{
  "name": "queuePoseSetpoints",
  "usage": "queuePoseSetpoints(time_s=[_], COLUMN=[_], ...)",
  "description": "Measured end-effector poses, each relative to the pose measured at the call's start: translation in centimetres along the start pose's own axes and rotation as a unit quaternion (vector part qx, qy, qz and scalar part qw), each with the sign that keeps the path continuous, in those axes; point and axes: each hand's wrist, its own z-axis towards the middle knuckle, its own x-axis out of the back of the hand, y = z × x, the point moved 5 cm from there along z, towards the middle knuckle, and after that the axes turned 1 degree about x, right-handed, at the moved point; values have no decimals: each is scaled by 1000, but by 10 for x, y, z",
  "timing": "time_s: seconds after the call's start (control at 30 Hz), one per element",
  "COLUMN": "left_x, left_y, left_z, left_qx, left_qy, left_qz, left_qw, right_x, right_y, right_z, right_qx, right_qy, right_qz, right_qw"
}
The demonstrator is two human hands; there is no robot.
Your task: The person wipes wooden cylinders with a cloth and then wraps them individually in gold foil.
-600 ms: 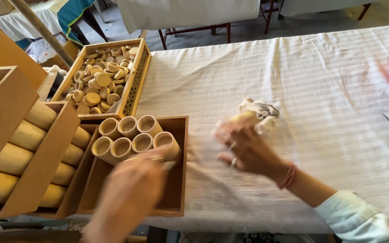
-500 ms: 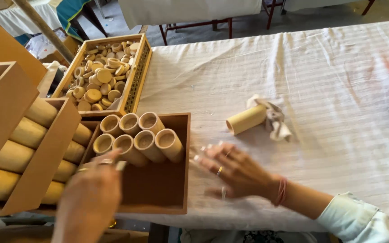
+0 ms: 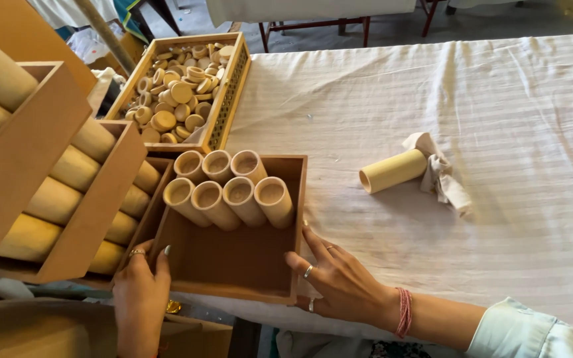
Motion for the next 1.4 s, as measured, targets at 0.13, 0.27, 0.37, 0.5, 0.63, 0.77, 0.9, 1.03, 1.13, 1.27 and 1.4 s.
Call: queuePoseSetpoints(time_s=[0.13, 0.27, 0.37, 0.5, 0.63, 0.77, 0.9, 1.03, 1.13, 1.27, 1.4], left_x=[8, 12, 13, 21, 20, 25, 22, 9, 21, -10, -100], left_y=[5, 7, 6, 20, 19, 26, 75, 180, 263, 348, 404], left_z=[-3, -4, -9, -23, -29, -38, -72, -131, -156, -130, -60], left_qx=[-10, 21, 11, -59, -123, -184, -298, -454, -574, -517, -361], left_qy=[49, 99, 142, 260, 334, 364, 345, 245, 143, 53, -6], left_qz=[-56, -65, -35, 80, 80, 24, -52, -164, -261, -247, -117], left_qw=[997, 993, 989, 960, 931, 913, 889, 841, 763, 818, 925], right_x=[-1, -4, -13, -14, -14, -20, -9, 9, 53, 137, 168], right_y=[-1, -4, -8, -16, -25, -35, -37, 1, 33, 104, 196], right_z=[1, 3, 3, 8, 13, 18, 12, -11, -27, -39, -66], right_qx=[11, 0, -14, -3, 11, 6, 39, 40, 92, -77, -278], right_qy=[19, 7, -5, 23, 45, 26, 53, 62, 96, 188, 189], right_qz=[39, 40, 39, 4, -24, -62, -81, -87, -231, -284, -215], right_qw=[999, 999, 999, 1000, 999, 998, 995, 993, 964, 937, 917])
